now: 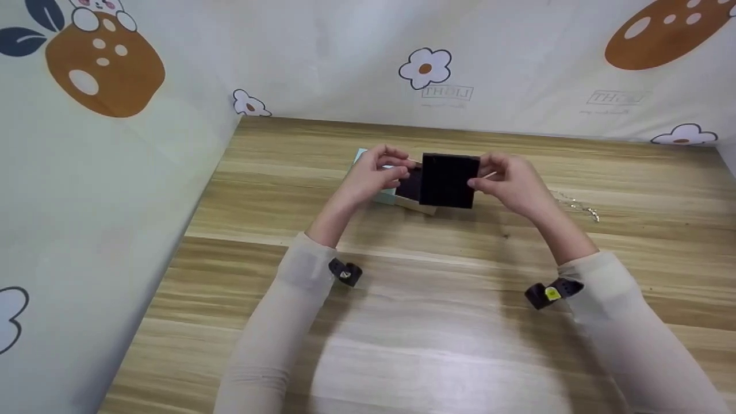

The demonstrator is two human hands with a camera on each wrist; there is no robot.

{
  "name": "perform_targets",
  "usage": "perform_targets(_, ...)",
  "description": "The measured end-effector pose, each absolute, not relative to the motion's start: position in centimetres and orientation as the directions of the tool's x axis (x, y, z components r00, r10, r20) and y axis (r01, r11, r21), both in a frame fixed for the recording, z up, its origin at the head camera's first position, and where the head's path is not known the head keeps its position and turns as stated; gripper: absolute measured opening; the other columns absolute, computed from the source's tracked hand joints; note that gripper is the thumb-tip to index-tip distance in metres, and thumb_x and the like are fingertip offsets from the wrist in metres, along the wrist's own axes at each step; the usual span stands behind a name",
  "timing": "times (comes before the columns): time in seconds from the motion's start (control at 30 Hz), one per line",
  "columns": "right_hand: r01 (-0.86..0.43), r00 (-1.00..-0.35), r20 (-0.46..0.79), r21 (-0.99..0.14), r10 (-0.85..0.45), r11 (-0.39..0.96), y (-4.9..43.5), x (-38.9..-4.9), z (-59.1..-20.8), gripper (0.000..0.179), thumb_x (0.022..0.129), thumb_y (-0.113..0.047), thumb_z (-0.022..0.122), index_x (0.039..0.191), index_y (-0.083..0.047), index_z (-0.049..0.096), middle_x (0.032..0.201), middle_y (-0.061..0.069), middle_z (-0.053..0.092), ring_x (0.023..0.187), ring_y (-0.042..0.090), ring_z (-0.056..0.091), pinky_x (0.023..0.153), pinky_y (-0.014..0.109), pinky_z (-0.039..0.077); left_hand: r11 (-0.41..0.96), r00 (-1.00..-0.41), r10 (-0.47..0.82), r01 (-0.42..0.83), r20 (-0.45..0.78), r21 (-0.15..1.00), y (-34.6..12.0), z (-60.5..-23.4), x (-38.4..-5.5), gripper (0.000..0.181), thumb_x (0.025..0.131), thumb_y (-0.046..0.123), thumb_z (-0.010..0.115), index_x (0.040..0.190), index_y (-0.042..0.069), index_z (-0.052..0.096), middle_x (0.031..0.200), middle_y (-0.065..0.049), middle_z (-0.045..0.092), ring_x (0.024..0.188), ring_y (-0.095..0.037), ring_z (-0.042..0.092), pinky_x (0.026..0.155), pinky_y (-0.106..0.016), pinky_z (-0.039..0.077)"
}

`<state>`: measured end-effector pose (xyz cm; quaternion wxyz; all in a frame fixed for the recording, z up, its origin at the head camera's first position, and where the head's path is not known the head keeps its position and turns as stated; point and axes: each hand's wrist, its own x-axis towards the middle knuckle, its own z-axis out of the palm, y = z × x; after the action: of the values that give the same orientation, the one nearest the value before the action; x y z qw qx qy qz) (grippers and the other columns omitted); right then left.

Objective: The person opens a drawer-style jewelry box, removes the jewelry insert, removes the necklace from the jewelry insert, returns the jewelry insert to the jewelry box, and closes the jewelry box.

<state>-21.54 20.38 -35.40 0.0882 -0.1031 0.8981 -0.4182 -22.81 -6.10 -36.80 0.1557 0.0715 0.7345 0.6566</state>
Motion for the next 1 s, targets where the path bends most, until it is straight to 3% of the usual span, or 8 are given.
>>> perform_targets(0.3, -0.124, -0.963, -0.061, -0.763, -0.262, 0.634, 20.4, -21.6, -35.5, 0.028, 0.093, -0.015, 0.069, 0.110, 0.005, 0.058, 0.109, 0.019, 0.066, 0.074, -0.009, 0.061, 0.069, 0.012, 0.051, 0.163, -0.948, 0.293, -0.073, -0.119, 0.984, -6.7, -36.9, -22.9, 0.032, 0.101, 0.007, 0.054, 0.132, -0.003, 0.051, 0.132, -0.018, 0.064, 0.116, -0.024, 0.063, 0.098, -0.036, 0.053)
perform_targets(0.73, -0.115, -0.965, -0.067, -0.760, -0.253, 0.640, 20.3, -21.7, -35.8, 0.028, 0.093, -0.015, 0.068, 0.111, 0.004, 0.058, 0.110, 0.018, 0.065, 0.074, -0.011, 0.059, 0.069, 0.011, 0.050, 0.225, -0.965, 0.256, 0.006, -0.053, 0.974, -7.4, -37.6, -23.2, 0.031, 0.099, 0.001, 0.055, 0.129, -0.005, 0.053, 0.129, -0.021, 0.065, 0.121, -0.030, 0.061, 0.100, -0.032, 0.050)
perform_targets(1.0, -0.115, -0.965, -0.067, -0.765, -0.254, 0.634, 20.2, -21.7, -35.9, 0.029, 0.094, -0.014, 0.068, 0.113, 0.005, 0.058, 0.110, 0.019, 0.065, 0.074, -0.011, 0.059, 0.069, 0.011, 0.051, 0.343, -0.973, 0.228, 0.058, -0.023, 0.938, -8.0, -38.2, -23.5, 0.030, 0.097, 0.001, 0.058, 0.127, -0.003, 0.057, 0.129, -0.018, 0.064, 0.122, -0.029, 0.062, 0.104, -0.034, 0.049)
